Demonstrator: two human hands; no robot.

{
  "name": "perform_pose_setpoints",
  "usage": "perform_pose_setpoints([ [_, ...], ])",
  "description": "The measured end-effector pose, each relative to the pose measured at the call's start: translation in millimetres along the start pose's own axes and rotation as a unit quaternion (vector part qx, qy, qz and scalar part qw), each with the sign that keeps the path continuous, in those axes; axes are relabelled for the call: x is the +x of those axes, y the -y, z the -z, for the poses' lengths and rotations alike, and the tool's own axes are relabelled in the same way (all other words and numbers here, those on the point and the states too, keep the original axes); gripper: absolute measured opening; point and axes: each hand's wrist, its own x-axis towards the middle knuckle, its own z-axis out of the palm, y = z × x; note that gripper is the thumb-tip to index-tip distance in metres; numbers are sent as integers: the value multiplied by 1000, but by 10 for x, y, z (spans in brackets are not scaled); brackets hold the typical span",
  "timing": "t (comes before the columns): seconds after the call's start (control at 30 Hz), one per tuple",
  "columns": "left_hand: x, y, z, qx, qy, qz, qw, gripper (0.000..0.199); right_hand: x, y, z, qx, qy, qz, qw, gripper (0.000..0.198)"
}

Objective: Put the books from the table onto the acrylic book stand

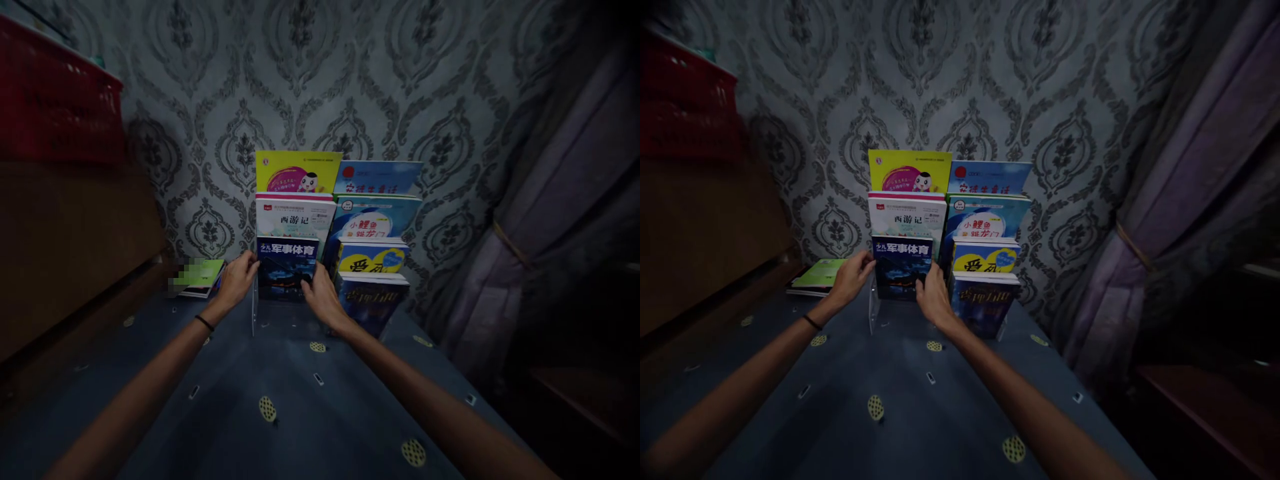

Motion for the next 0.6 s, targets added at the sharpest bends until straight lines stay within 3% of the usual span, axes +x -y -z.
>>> perform_pose_setpoints([
  [0.3,-30,-5,-10,0,-3,-4,1000,9,-97,-13,-147,21,-32,3,999,73],
  [0.6,-85,-61,52,1,10,1,1000,17,-122,-8,-107,16,-32,7,999,69],
])
